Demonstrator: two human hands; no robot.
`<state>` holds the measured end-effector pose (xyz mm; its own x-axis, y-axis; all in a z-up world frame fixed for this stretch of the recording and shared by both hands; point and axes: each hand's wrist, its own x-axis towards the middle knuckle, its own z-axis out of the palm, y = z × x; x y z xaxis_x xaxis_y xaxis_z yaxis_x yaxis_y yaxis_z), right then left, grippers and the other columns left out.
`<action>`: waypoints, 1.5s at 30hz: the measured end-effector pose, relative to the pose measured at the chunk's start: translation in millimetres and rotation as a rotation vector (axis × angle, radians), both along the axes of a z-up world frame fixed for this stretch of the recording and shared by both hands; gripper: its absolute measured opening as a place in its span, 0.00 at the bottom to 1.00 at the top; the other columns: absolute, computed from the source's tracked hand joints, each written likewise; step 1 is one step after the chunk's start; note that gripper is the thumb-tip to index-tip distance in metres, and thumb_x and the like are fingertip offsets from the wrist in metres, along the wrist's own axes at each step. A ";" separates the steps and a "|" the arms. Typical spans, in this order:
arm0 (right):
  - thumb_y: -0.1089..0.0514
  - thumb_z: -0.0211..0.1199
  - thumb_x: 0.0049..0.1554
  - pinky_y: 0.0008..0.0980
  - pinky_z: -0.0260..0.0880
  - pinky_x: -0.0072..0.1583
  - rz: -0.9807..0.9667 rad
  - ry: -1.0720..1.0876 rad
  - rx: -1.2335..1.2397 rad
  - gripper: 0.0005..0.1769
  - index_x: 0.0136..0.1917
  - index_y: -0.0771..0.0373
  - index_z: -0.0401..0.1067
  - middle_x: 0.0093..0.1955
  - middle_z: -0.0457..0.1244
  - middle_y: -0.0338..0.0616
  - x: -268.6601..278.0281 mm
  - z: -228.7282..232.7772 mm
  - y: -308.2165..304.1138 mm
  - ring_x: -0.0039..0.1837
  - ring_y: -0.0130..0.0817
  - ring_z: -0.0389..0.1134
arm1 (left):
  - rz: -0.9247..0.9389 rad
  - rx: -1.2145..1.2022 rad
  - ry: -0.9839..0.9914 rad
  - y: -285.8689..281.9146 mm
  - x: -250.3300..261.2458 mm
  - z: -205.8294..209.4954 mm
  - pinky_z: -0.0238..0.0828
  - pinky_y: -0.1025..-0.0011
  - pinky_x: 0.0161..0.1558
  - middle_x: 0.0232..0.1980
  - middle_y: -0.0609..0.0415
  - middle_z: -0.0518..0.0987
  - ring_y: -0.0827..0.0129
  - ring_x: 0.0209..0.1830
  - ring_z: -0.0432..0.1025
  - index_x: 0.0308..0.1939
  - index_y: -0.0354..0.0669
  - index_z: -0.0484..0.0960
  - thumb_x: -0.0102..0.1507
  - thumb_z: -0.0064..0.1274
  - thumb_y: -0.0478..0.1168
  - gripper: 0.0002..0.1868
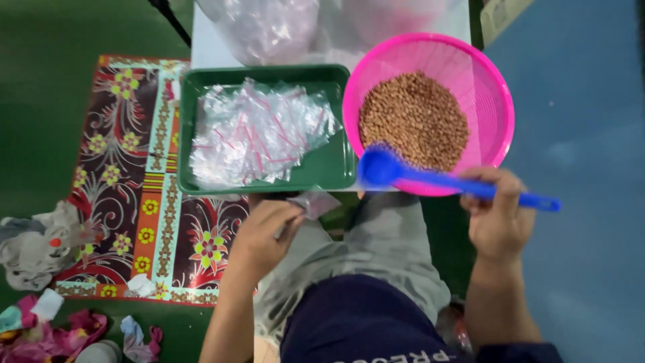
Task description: Manually filling small plastic zip-lock bags with peanuts using a plastic spoon.
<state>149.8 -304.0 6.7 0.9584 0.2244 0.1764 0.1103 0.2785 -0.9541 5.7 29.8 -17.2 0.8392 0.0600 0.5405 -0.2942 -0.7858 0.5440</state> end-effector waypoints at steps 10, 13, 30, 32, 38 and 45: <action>0.64 0.63 0.66 0.44 0.71 0.59 -0.224 -0.721 -0.761 0.11 0.60 0.70 0.79 0.52 0.70 0.58 24.8 -11.9 38.4 0.54 0.55 0.73 | -0.061 -0.010 0.033 -5.4 -0.5 18.3 0.79 0.73 0.42 0.39 0.62 0.82 0.68 0.37 0.78 0.43 0.48 0.86 0.65 0.59 0.37 0.03; 0.65 0.63 0.66 0.42 0.72 0.58 -0.211 -0.692 -0.740 0.10 0.58 0.69 0.80 0.51 0.70 0.56 20.1 -11.3 43.4 0.53 0.53 0.73 | -0.063 -0.031 0.040 -5.8 -1.9 21.7 0.78 0.71 0.42 0.37 0.59 0.82 0.65 0.36 0.78 0.42 0.46 0.86 0.65 0.58 0.36 0.03; 0.57 0.60 0.70 0.38 0.72 0.52 -0.348 -0.604 -0.699 0.14 0.56 0.69 0.81 0.41 0.69 0.52 20.2 -11.3 31.5 0.45 0.45 0.72 | -0.044 -0.078 0.036 -0.9 3.4 21.6 0.79 0.68 0.41 0.37 0.56 0.82 0.62 0.36 0.78 0.41 0.44 0.86 0.66 0.58 0.36 0.02; 0.55 0.59 0.70 0.38 0.71 0.51 -0.384 -0.626 -0.722 0.15 0.58 0.68 0.81 0.46 0.70 0.53 21.3 -12.3 30.2 0.46 0.45 0.73 | -0.032 -0.087 0.014 -0.5 4.7 24.0 0.79 0.69 0.42 0.38 0.55 0.82 0.62 0.37 0.78 0.41 0.43 0.86 0.66 0.59 0.36 0.03; 0.56 0.58 0.71 0.38 0.72 0.48 -0.420 -0.669 -0.743 0.17 0.57 0.72 0.80 0.45 0.70 0.57 21.7 -8.8 29.4 0.45 0.48 0.72 | -0.049 -0.085 0.006 -1.8 6.4 20.9 0.79 0.70 0.40 0.36 0.55 0.81 0.62 0.36 0.78 0.41 0.43 0.86 0.67 0.58 0.35 0.03; 0.59 0.60 0.70 0.36 0.71 0.45 -0.444 -0.700 -0.706 0.14 0.57 0.73 0.80 0.42 0.69 0.56 25.7 -10.3 31.8 0.42 0.45 0.71 | -0.043 -0.087 0.007 -1.4 6.8 20.1 0.80 0.70 0.40 0.36 0.55 0.81 0.63 0.36 0.78 0.41 0.42 0.86 0.67 0.58 0.36 0.03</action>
<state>175.5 -272.2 -3.7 0.7162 0.1481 0.6820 0.6471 -0.5071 -0.5694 12.5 28.5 2.8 0.8457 0.0699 0.5291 -0.3231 -0.7221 0.6117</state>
